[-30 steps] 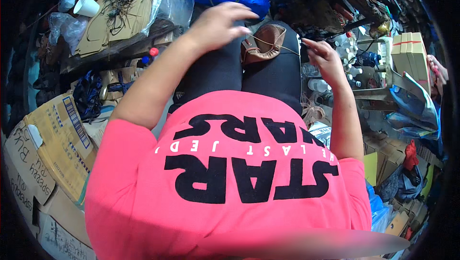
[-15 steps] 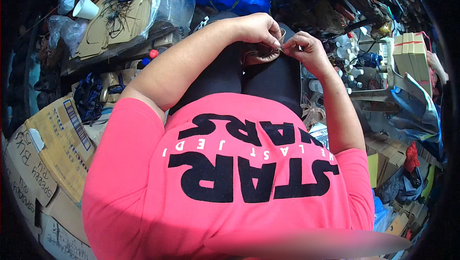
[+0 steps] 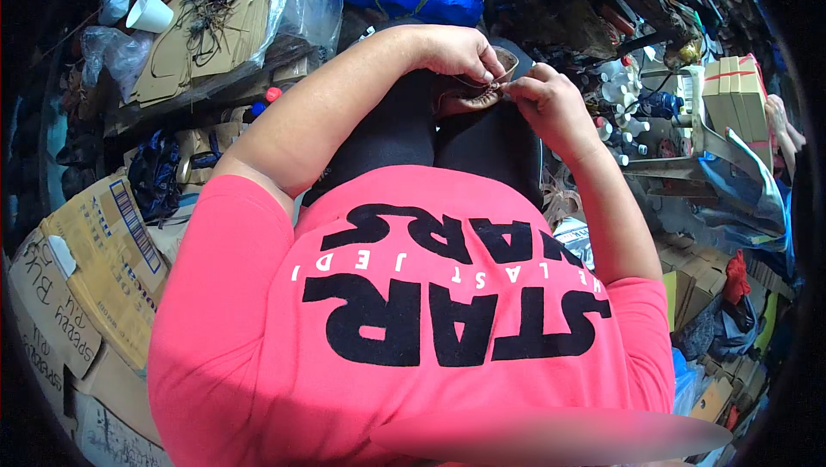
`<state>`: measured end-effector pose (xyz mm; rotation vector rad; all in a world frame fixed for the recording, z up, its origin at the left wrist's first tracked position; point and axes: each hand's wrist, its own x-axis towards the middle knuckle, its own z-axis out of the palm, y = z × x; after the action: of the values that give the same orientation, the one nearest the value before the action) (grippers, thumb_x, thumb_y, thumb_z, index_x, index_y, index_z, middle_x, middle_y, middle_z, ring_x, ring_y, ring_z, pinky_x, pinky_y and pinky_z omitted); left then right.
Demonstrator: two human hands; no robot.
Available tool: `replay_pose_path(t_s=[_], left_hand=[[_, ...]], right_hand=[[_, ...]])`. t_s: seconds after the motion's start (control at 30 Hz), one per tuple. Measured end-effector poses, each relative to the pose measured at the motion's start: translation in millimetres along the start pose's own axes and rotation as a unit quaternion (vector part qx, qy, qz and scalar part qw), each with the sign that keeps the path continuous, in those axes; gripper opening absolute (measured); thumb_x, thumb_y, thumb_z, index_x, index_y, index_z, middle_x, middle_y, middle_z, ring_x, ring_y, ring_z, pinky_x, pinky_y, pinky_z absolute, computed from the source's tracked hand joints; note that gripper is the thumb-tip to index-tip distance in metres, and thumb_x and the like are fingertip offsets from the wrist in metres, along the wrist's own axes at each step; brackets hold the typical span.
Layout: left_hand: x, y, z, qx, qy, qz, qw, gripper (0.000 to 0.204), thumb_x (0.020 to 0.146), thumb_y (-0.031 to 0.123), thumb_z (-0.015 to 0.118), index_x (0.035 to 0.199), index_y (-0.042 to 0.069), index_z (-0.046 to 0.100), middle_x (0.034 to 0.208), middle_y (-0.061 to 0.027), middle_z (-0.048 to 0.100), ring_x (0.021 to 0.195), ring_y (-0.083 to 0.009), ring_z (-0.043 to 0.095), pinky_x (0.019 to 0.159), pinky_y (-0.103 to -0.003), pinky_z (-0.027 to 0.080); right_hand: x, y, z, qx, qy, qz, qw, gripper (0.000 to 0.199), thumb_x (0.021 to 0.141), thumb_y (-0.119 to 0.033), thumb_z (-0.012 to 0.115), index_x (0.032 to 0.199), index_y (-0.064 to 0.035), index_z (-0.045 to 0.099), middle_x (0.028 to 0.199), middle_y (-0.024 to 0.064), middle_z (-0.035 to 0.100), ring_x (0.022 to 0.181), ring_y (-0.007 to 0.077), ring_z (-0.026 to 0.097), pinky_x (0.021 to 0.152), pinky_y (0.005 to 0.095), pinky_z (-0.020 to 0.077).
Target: Hand-stitching a leather footwear component using a needle and thread.
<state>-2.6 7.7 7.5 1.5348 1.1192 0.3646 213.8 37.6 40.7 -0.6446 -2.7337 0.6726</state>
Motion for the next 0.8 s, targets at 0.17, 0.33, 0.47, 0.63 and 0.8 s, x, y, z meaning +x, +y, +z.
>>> replay_pose_path(t_s=[0.17, 0.33, 0.47, 0.63, 0.8], left_hand=[[0, 5, -5, 0.047, -0.020, 0.018, 0.999, 0.033, 0.080, 0.007, 0.064, 0.112, 0.003, 0.062, 0.095, -0.0037, 0.067, 0.086, -0.0088, 0.057, 0.084, -0.026, 0.045], [5, 5, -4, 0.084, 0.114, 0.051, 0.989, 0.036, 0.070, 0.008, 0.072, 0.104, 0.002, 0.062, 0.095, -0.0102, 0.067, 0.088, -0.0206, 0.063, 0.082, -0.032, 0.048], [-12, -2, 15, 0.263, 0.364, 0.131, 0.884, 0.035, 0.073, 0.018, 0.072, 0.103, 0.005, 0.059, 0.096, -0.0148, 0.062, 0.095, -0.0345, 0.058, 0.086, -0.039, 0.046], [-75, -12, 16, 0.244, 0.196, 0.014, 0.950, 0.022, 0.081, 0.019, 0.064, 0.096, 0.004, 0.063, 0.090, -0.0147, 0.061, 0.094, -0.0314, 0.059, 0.082, -0.039, 0.046], [-93, -20, -12, 0.218, 0.311, -0.088, 0.921, 0.034, 0.085, 0.036, 0.062, 0.077, 0.003, 0.063, 0.071, -0.0104, 0.048, 0.072, -0.0204, 0.053, 0.067, -0.032, 0.041]], right_hand=[[19, -29, -7, -0.247, -0.082, -0.074, 0.963, 0.019, 0.074, -0.005, 0.055, 0.086, -0.0098, 0.068, 0.090, 0.0118, 0.061, 0.085, 0.0307, 0.061, 0.075, 0.0413, 0.0444], [26, -10, 7, -0.141, -0.097, 0.020, 0.985, 0.013, 0.077, -0.010, 0.062, 0.088, -0.0073, 0.068, 0.086, 0.0122, 0.059, 0.081, 0.0275, 0.062, 0.070, 0.0375, 0.0486], [10, 19, 8, 0.196, -0.053, 0.150, 0.968, 0.022, 0.084, -0.021, 0.066, 0.095, -0.0021, 0.068, 0.081, 0.0028, 0.057, 0.074, 0.0101, 0.054, 0.068, 0.0287, 0.0443], [-15, 26, 11, 0.153, -0.038, 0.111, 0.981, 0.021, 0.080, -0.017, 0.069, 0.095, -0.0029, 0.063, 0.090, 0.0023, 0.052, 0.083, 0.0088, 0.049, 0.071, 0.0236, 0.0401], [-13, 51, 33, 0.064, 0.138, 0.105, 0.983, 0.015, 0.076, -0.016, 0.067, 0.078, -0.0016, 0.063, 0.086, 0.0114, 0.056, 0.077, 0.0247, 0.058, 0.069, 0.0331, 0.0461]])
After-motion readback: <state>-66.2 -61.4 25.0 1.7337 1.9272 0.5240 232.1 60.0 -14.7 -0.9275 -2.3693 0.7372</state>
